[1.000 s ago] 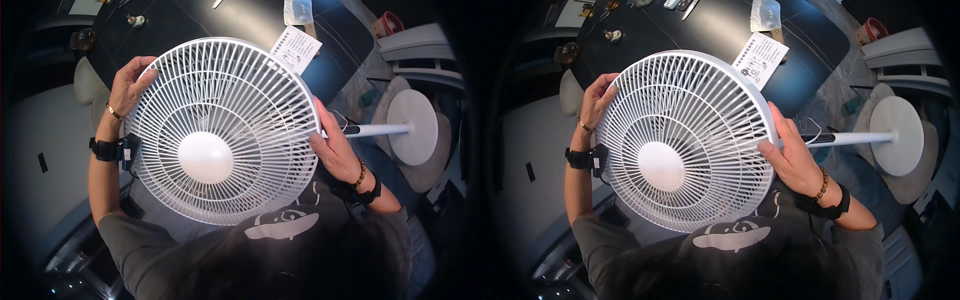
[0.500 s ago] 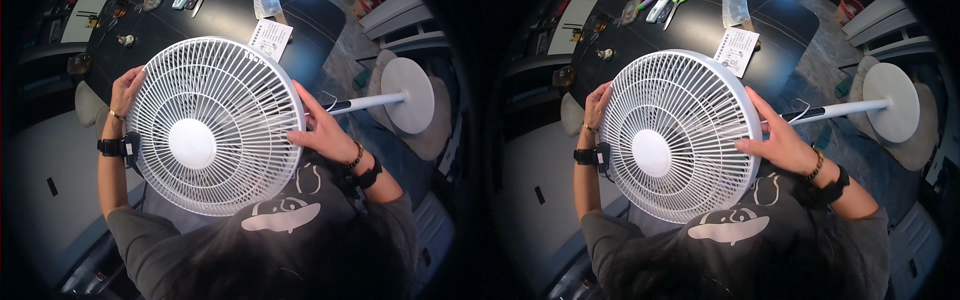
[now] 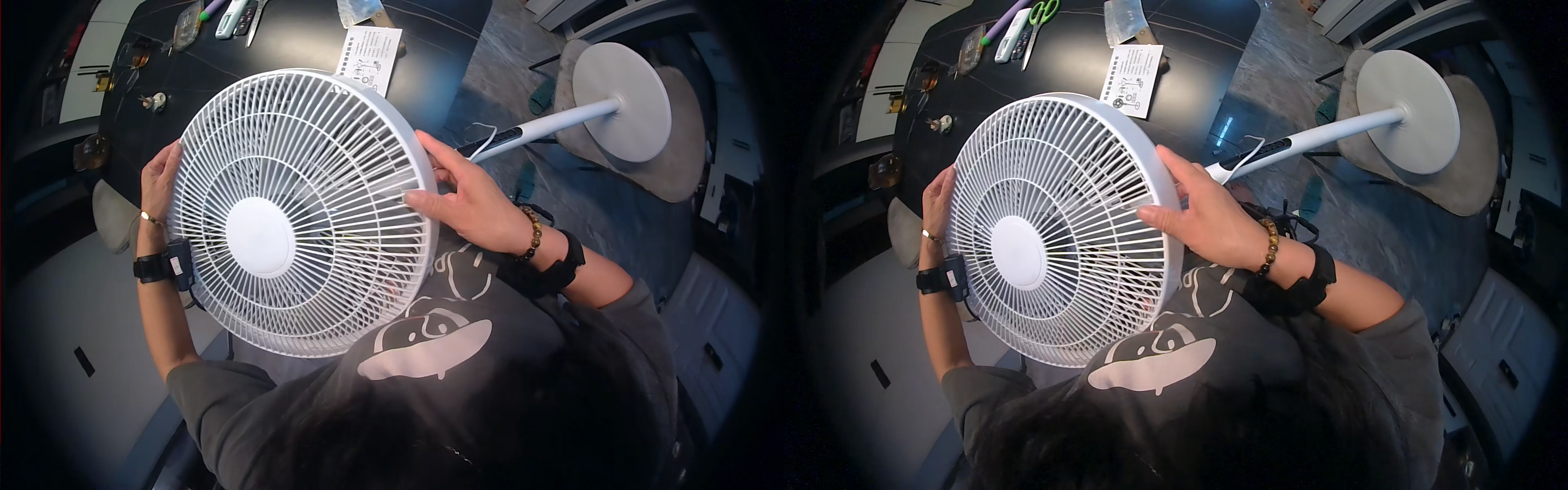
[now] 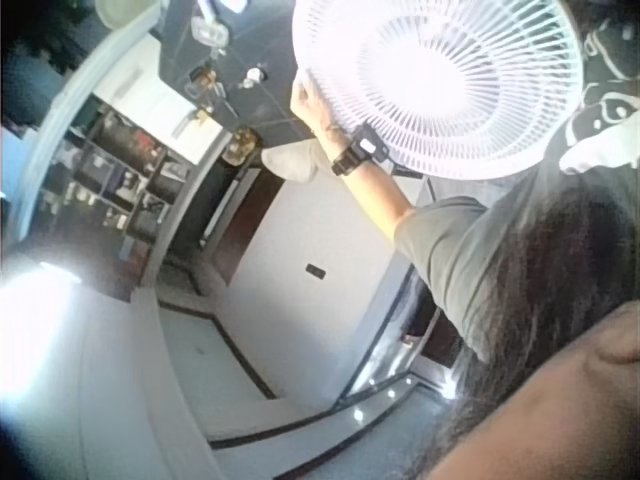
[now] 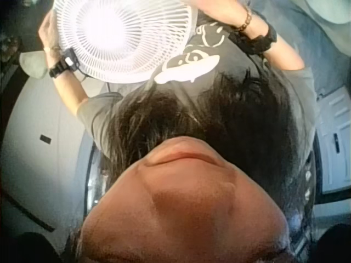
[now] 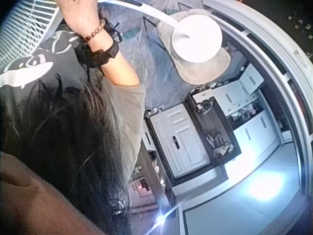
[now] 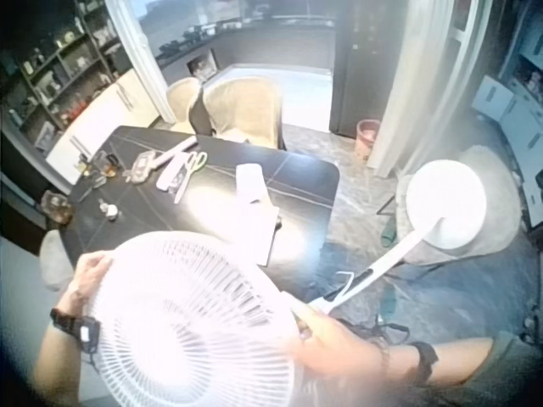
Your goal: The person is assembling the front grill of a pedestal fan.
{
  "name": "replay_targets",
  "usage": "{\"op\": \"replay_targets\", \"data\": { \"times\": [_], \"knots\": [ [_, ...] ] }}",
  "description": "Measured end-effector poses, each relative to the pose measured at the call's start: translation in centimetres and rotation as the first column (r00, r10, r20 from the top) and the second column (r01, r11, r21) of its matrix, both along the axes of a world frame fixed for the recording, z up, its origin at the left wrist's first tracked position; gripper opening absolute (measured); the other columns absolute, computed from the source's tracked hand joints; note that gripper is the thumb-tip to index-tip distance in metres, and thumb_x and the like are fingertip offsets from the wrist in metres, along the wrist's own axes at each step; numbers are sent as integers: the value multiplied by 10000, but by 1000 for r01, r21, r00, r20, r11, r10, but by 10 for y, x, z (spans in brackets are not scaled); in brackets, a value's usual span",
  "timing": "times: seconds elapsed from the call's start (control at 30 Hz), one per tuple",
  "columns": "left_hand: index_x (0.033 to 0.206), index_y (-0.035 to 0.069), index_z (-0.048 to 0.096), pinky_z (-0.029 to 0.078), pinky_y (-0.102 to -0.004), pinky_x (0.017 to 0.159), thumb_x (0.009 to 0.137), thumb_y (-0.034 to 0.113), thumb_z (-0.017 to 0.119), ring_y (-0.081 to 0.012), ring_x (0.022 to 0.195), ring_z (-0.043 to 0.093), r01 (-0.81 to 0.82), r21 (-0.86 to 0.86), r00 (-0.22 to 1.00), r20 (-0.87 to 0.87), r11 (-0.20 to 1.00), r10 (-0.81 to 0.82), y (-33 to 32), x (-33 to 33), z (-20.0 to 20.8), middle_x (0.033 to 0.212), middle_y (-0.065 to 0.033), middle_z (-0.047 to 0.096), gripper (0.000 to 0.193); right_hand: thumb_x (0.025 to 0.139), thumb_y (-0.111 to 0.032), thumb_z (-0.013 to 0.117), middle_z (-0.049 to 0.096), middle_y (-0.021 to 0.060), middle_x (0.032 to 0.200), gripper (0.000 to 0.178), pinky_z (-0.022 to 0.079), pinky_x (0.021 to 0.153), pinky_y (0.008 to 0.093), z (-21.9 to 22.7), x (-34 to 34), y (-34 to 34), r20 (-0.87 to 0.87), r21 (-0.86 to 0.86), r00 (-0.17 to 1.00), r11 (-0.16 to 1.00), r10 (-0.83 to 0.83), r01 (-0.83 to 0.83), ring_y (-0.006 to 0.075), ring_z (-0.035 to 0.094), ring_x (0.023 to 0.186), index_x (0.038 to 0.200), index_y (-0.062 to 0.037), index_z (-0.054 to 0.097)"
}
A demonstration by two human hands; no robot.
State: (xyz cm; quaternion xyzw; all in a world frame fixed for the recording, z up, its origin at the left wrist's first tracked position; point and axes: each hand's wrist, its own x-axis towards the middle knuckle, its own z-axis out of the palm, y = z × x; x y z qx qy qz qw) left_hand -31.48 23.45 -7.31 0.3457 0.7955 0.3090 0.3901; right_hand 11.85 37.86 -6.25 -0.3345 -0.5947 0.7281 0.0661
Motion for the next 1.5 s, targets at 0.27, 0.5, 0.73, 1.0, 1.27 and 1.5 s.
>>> {"op": "replay_targets", "data": {
  "times": [0.27, 0.5, 0.73, 1.0, 1.27, 1.5],
  "knots": [
    [1167, -11, 513, 384, -226, 861, 959, 265, 392, -100, 952, 511, -20, -108, 990, 134, 994, 34, -57, -3, -1, 1067, -29, 569, 366, 777, -192, 686, 507, 139, 1054, 635, 482, 739, 280, -20, 3, 3, -57, -86, 994, 993, -89, 84, 160, 527, 876, 1269, 21, 345],
    [1188, -80, 464, 359, -285, 923, 966, 286, 341, -178, 1049, 489, -261, -95, 965, -22, 961, 260, -175, 74, 32, 1160, -126, 533, 445, 828, -187, 616, 493, 131, 1078, 585, 462, 773, 269, -20, 6, 3, -13, 33, 1000, 999, -16, 16, 149, 513, 922, 1290, 29, 331],
    [1239, -72, 405, 371, -302, 926, 966, 273, 342, -195, 1080, 495, -651, 169, 751, 2, 740, 660, -182, 187, 29, 1217, -153, 498, 444, 837, -164, 607, 539, 85, 994, 555, 465, 727, 240, -24, 0, 11, -89, -90, 996, 996, 11, -19, 106, 533, 834, 1285, 33, 343],
    [1253, -66, 389, 447, -315, 857, 960, 314, 362, -217, 1002, 561, -865, 247, 496, 284, 437, 821, -176, 232, 24, 1171, -156, 535, 480, 827, -145, 613, 552, 80, 938, 573, 472, 570, 218, -33, -4, 16, -203, -275, 979, 958, 27, -83, 97, 557, 743, 1293, 5, 316],
    [1237, -46, 423, 467, -299, 828, 953, 379, 351, -196, 954, 586, -904, 157, 427, 277, 398, 861, -182, 218, 6, 1133, -135, 570, 516, 811, -102, 619, 557, 78, 975, 658, 496, 623, 238, -24, -1, 22, -220, -315, 955, 912, 200, -264, 122, 588, 818, 1341, -51, 233],
    [1220, -22, 408, 487, -272, 766, 959, 321, 370, -146, 937, 576, -818, 381, 558, 346, 430, 754, -182, 237, 5, 1094, -104, 571, 433, 849, -156, 603, 616, 36, 995, 441, 509, 713, 295, -15, -9, 29, -156, -351, 954, 888, 258, -297, 119, 595, 891, 1226, -82, 387]
  ]
}}
